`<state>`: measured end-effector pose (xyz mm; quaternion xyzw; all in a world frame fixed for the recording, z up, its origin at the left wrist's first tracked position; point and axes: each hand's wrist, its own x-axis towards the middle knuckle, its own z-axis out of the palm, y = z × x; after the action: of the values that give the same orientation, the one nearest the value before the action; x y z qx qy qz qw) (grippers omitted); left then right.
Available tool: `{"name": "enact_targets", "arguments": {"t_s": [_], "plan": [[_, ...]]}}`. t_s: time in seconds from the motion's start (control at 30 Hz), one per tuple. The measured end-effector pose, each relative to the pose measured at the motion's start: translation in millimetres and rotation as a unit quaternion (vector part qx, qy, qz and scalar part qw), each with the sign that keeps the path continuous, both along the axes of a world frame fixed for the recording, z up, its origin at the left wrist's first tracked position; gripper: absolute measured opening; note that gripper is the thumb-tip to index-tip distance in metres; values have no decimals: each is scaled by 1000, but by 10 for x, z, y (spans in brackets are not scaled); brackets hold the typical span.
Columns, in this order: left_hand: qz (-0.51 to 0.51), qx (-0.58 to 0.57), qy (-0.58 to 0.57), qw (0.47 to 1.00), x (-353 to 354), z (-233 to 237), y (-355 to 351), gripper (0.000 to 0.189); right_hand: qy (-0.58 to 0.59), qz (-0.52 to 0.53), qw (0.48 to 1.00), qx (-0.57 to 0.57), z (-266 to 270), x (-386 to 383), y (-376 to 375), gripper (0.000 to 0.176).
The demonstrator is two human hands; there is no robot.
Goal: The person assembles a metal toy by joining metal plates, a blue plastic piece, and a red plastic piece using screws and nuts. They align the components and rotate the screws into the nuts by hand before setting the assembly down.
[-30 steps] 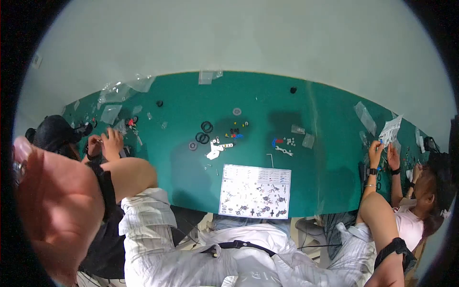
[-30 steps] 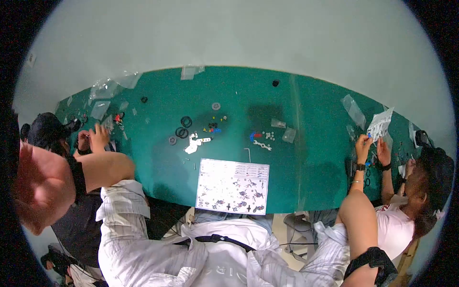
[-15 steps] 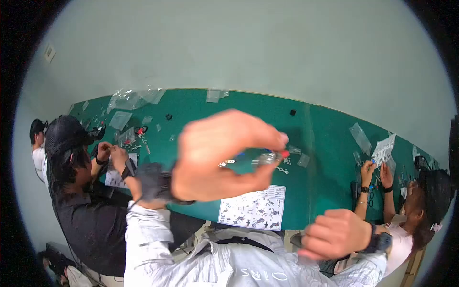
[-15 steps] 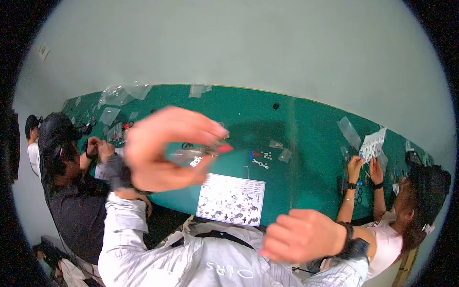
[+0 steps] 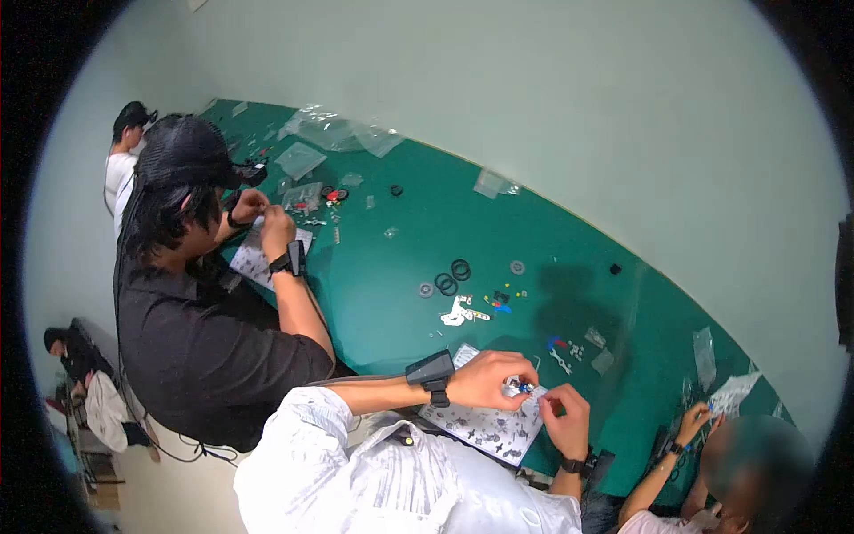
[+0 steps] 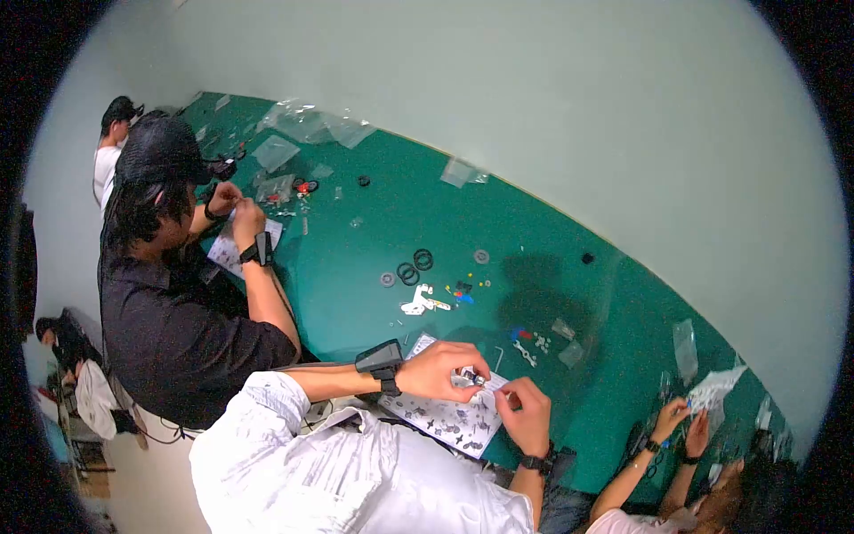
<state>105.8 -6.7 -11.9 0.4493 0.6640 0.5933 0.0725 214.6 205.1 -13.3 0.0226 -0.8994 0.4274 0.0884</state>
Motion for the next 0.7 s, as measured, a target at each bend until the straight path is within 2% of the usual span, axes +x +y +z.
{"name": "enact_targets", "arguments": {"t_s": [0.1, 0.2, 0.53, 0.63, 0.7], "plan": [[29, -1, 14, 999, -62, 28, -89, 22, 1, -4, 1000, -25, -79, 3, 0, 11], [53, 10, 41, 998, -127, 43, -133, 22, -1, 15, 999, 37, -25, -26, 43, 11], [87, 20, 46, 995, -192, -22, -230, 21, -22, 15, 997, 73, -105, 23, 57, 12], [104, -2, 38, 994, -180, -21, -275, 23, 62, 54, 990, 111, -47, 54, -44, 17], [112, -25, 27, 993, -149, -34, -341, 24, 64, 84, 986, 128, -116, 134, -91, 21]]}}
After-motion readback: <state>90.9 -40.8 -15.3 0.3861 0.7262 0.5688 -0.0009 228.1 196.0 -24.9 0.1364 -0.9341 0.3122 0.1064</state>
